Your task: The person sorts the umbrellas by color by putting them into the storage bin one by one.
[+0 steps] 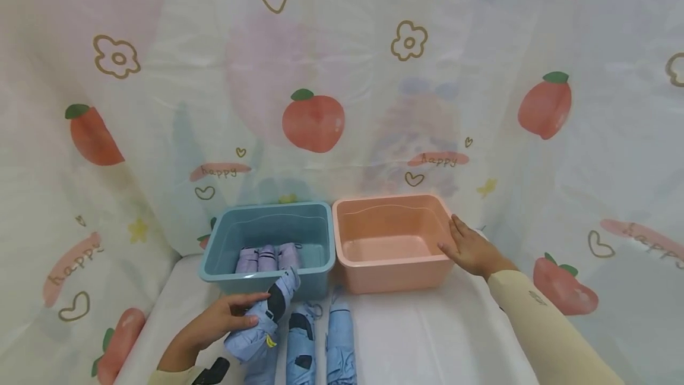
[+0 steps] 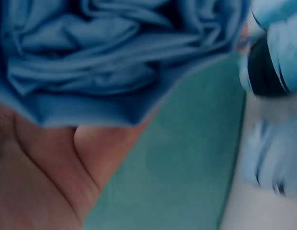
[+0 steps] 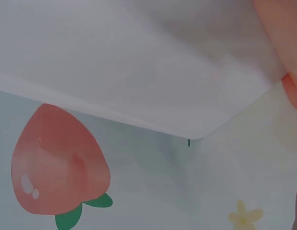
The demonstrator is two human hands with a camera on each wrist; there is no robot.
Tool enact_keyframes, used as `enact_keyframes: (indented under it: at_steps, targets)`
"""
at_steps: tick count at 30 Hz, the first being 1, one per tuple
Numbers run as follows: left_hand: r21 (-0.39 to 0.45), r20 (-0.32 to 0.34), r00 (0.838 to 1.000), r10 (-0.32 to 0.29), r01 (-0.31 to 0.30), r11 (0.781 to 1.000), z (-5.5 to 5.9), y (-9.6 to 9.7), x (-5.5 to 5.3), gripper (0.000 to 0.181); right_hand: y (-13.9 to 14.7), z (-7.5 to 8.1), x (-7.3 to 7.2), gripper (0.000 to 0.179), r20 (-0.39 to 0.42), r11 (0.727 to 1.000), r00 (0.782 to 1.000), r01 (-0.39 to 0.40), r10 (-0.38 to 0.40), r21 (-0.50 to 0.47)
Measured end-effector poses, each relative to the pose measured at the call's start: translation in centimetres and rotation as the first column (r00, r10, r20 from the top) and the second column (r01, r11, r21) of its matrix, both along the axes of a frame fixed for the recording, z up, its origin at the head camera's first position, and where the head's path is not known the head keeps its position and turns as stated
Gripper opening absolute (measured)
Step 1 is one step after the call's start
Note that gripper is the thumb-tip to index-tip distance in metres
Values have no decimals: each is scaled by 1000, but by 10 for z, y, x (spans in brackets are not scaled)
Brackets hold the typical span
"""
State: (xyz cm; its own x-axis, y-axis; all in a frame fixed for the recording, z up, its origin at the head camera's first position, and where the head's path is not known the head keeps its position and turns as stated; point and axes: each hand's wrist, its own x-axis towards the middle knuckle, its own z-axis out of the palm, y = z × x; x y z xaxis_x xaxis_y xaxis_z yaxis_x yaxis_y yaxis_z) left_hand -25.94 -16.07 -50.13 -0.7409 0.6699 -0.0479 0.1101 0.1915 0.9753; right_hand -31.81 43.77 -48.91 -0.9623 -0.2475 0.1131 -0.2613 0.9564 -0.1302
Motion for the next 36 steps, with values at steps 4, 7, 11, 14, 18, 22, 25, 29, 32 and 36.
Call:
enact_keyframes:
  at_steps: [4, 7, 11, 14, 18, 22, 25, 29, 32, 36]
  targets:
    - [6, -65, 998, -16, 16, 1000, 15, 24, -13, 48, 1, 0, -1, 82, -4, 1000, 1000, -10, 10, -4]
    - [7, -97, 995, -11, 11, 1000, 31, 44, -22, 48, 2, -2, -1, 83, -4, 1000, 1000, -9, 9, 2]
    - [-3, -125, 992, 14, -15, 1000, 46, 67, -40, 48, 4, -4, -1, 82, -6, 1000, 1000, -12, 12, 7]
    - [-14, -126, 991, 48, -50, 999, 44, 80, -58, 49, 5, -5, -2, 82, -18, 1000, 1000, -14, 14, 8]
    - [-45, -105, 990, 96, -101, 994, 44, 98, -75, 51, 5, -4, -3, 82, -22, 1000, 999, -24, 25, 16]
    - [-58, -65, 991, 114, -118, 991, 50, 118, -88, 52, 4, 0, -3, 83, -6, 999, 1000, -25, 26, 30]
    - [-75, -80, 992, 101, -107, 991, 55, 133, -99, 52, 3, 4, -2, 82, 12, 999, 1000, -17, 16, 30]
    - [-140, -148, 986, 71, -92, 986, 67, 154, -117, 49, 1, 7, 1, 80, 30, 1000, 1000, -7, 6, 28]
    - [-183, -182, 982, 45, -79, 980, 74, 170, -132, 47, -1, 6, 2, 80, 32, 1000, 999, -7, 6, 29]
    - [-204, -189, 982, 19, -58, 977, 80, 197, -150, 48, 1, 7, 3, 79, 13, 999, 1000, -17, 16, 37]
